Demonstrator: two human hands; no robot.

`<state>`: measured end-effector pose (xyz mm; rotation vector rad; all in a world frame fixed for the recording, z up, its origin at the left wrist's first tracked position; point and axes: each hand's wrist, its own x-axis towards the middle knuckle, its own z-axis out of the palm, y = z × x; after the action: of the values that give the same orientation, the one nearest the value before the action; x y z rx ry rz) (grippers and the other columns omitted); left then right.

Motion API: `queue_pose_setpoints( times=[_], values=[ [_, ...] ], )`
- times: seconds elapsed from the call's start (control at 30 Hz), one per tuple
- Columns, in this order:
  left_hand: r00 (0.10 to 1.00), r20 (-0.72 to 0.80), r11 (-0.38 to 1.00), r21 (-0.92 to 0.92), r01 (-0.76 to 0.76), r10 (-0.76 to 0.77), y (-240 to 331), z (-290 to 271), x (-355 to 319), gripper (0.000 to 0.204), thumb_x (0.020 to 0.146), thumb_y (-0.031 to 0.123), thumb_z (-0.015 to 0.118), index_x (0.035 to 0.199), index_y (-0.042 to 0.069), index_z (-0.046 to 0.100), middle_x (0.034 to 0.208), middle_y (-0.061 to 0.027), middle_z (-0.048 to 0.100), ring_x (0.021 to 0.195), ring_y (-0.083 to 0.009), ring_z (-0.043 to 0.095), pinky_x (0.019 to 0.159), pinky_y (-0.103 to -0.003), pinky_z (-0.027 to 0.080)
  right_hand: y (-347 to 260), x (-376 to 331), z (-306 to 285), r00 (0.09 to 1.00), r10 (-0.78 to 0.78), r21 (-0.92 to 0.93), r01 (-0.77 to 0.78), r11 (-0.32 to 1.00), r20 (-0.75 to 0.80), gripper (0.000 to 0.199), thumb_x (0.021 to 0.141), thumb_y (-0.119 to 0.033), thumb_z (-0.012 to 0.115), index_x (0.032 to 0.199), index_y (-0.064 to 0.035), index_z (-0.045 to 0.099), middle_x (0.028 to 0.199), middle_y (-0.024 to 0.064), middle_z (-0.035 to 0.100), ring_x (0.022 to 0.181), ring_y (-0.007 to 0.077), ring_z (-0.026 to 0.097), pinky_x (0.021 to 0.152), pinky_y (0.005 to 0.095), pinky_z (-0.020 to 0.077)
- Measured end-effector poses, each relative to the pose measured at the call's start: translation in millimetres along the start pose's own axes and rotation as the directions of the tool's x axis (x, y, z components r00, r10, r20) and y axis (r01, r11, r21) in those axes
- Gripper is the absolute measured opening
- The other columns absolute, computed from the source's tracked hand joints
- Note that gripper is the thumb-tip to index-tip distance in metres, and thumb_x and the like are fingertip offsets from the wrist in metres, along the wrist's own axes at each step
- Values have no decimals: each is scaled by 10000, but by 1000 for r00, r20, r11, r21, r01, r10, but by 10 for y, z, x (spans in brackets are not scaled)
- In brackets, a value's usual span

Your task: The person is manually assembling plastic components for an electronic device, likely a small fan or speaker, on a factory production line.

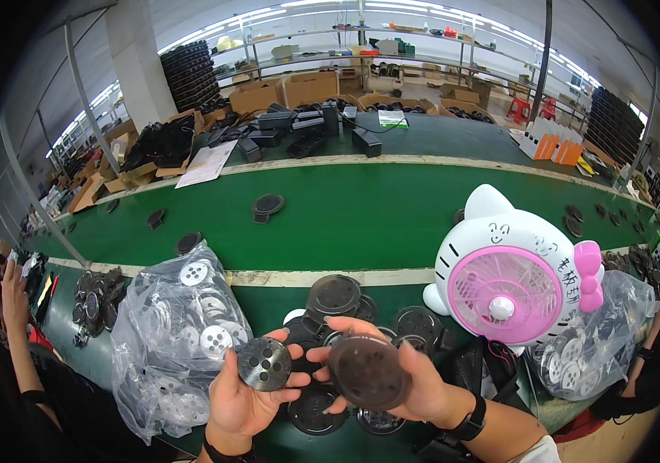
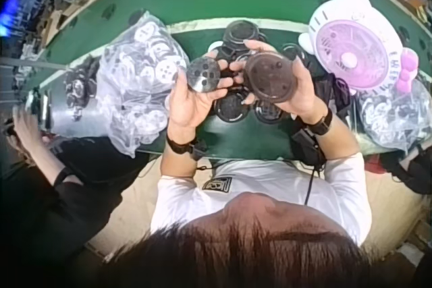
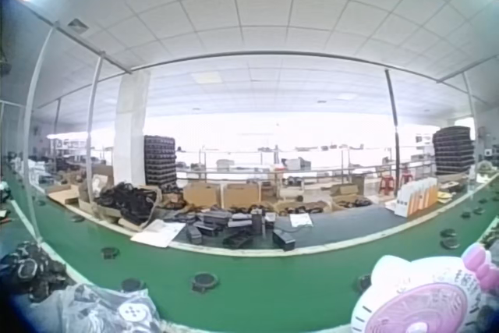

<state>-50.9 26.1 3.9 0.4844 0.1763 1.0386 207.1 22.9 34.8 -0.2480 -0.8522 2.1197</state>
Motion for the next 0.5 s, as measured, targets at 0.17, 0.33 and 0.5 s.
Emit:
queue_pose_setpoints(
  times=[0.17,0.33,0.5],
  values=[
    [946,-39,790,562,-246,323,-109,135,-21,527,1059,257,495,1457,-45,326,1451,-275,500,1259,-371,598,1041,-479,522,23,-18,42,997,58,-273,-44,961,43,1150,858,-787,557,1575,41,208,1583,185,322,1339,262,457,986,421,502],
    [867,185,289,893,-344,462,-220,142,-10,514,943,107,668,1375,-55,441,1425,-266,528,1270,-297,583,1082,-413,455,56,-37,105,993,90,-268,-66,961,79,1149,862,-805,513,1547,84,267,1593,159,311,1364,258,431,994,402,482],
    [875,247,99,944,-313,417,-153,123,-5,675,759,31,855,1337,-64,520,1412,-245,530,1242,-281,606,1021,-382,526,47,-47,95,993,112,-266,-101,959,26,1157,839,-811,546,1547,65,277,1455,170,442,1236,229,539,999,374,473]
  ],
)
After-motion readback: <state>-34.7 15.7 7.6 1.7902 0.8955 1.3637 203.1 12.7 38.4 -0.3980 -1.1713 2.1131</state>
